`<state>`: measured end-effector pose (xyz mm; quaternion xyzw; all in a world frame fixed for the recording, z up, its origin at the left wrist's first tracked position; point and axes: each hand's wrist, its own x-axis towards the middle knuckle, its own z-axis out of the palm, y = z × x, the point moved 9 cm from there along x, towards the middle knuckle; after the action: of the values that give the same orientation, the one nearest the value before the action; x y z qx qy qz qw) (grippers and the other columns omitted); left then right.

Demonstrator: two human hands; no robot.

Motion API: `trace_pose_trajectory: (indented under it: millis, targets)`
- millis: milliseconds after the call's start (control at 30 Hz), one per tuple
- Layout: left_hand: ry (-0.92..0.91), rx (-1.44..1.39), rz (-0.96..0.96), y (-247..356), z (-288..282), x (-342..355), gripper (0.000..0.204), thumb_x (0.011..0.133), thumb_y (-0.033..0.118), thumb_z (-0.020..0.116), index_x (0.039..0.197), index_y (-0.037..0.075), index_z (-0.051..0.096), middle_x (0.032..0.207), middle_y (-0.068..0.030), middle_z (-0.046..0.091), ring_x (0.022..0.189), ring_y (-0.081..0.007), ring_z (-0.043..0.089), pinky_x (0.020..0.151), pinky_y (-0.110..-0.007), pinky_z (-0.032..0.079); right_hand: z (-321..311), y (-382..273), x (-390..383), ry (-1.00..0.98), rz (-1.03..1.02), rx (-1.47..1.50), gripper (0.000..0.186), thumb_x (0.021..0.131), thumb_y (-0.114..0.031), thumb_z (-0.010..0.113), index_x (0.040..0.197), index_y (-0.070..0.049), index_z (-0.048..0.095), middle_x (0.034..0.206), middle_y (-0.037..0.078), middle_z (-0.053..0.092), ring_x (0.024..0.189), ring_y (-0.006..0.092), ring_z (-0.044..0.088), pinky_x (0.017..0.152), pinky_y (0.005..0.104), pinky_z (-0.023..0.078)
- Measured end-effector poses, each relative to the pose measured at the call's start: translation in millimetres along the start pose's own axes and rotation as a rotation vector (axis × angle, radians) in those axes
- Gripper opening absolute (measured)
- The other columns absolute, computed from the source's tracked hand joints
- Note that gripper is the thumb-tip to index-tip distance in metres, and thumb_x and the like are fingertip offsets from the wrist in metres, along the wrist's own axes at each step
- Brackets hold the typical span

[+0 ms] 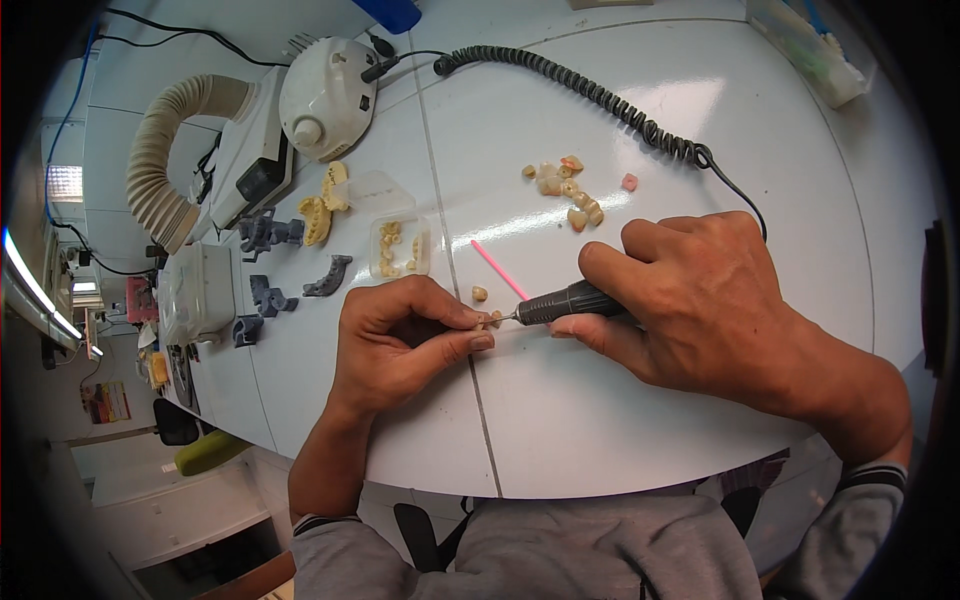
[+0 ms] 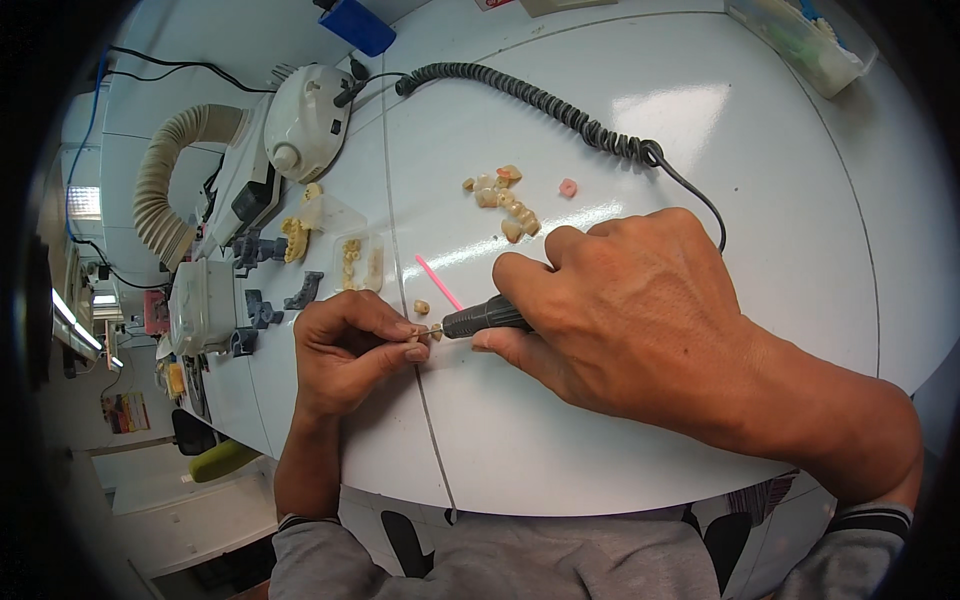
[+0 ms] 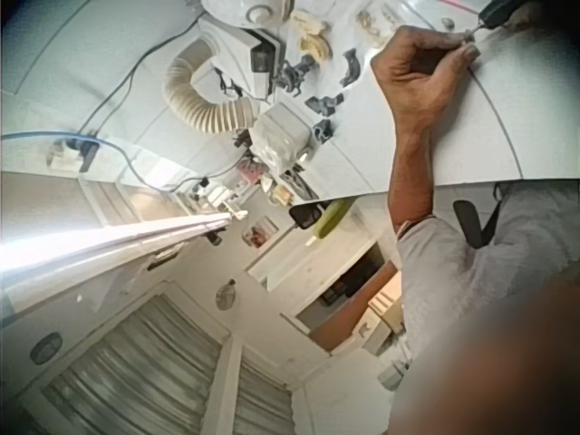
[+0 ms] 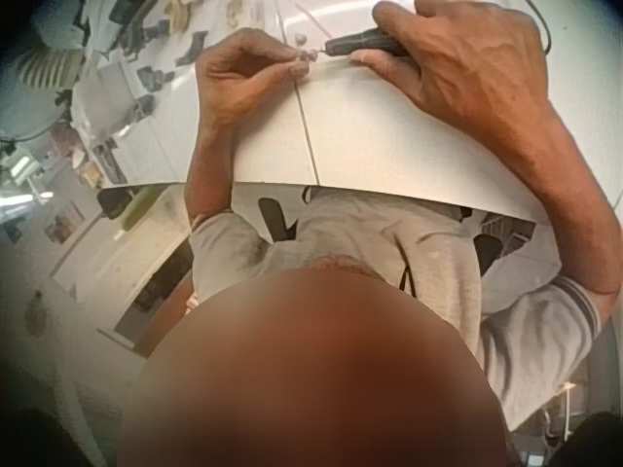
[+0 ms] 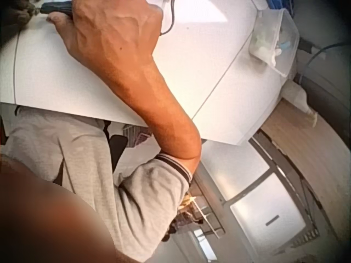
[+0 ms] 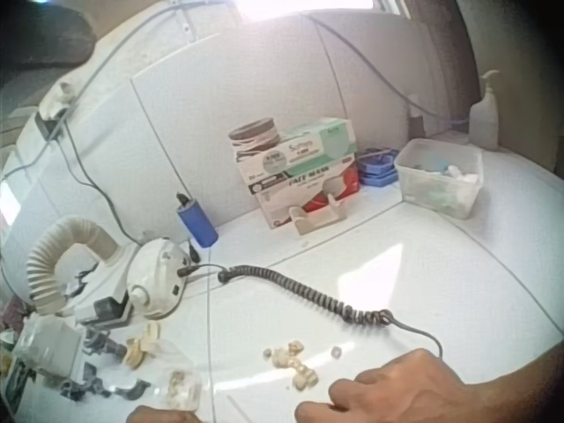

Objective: Polishing and finishing a dental prosthesis using a micro-motor handpiece.

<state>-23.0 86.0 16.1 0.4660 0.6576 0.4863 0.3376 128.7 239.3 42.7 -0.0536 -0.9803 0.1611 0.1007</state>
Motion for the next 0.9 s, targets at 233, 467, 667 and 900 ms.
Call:
trace_pose_trajectory:
  millis: [233, 467, 667, 900]
  targets:
    - [0.004, -0.004, 0.002, 1.9, 0.7, 0.6, 0.018, 0.085, -0.014, 0.083, 0.094, -0.002, 0.073, 0.093, -0.0160, 0.077, 0.088, -0.0228, 0.080, 0.085, -0.039, 0.067, 0.1, 0.3, -0.2, -0.003, 0.005, -0.003, 0.046, 0.092, -0.056, 0.081, 0.093, -0.011, 0.074, 0.065, 0.005, 0.063, 0.054, 0.0223, 0.064, 0.048, 0.0381, 0.044]
    - [0.026, -0.026, -0.002, 2.3, 1.2, 1.0, 0.019, 0.083, -0.014, 0.084, 0.093, -0.001, 0.074, 0.091, -0.0150, 0.077, 0.087, -0.0212, 0.079, 0.083, -0.036, 0.066, 1.1, -0.5, -0.7, -0.007, 0.014, -0.014, 0.047, 0.093, -0.057, 0.080, 0.094, -0.010, 0.074, 0.065, 0.005, 0.063, 0.054, 0.0221, 0.064, 0.048, 0.0378, 0.044]
    - [0.015, 0.009, 0.009, 3.0, 1.0, 0.8, 0.015, 0.086, -0.008, 0.086, 0.096, -0.003, 0.076, 0.095, -0.0130, 0.078, 0.091, -0.0178, 0.079, 0.084, -0.029, 0.063, -0.4, -1.0, -0.7, -0.005, -0.006, 0.007, 0.048, 0.093, -0.058, 0.080, 0.095, -0.010, 0.075, 0.065, 0.005, 0.063, 0.054, 0.0223, 0.064, 0.048, 0.0376, 0.044]
    - [0.005, 0.033, 0.010, 4.4, 1.7, 1.4, 0.014, 0.088, -0.009, 0.082, 0.098, -0.003, 0.076, 0.097, -0.0109, 0.078, 0.091, -0.0162, 0.078, 0.084, -0.028, 0.062, 1.2, -1.2, -1.0, -0.015, 0.004, 0.000, 0.047, 0.093, -0.057, 0.080, 0.093, -0.010, 0.074, 0.066, 0.005, 0.063, 0.055, 0.0221, 0.065, 0.049, 0.0379, 0.045]
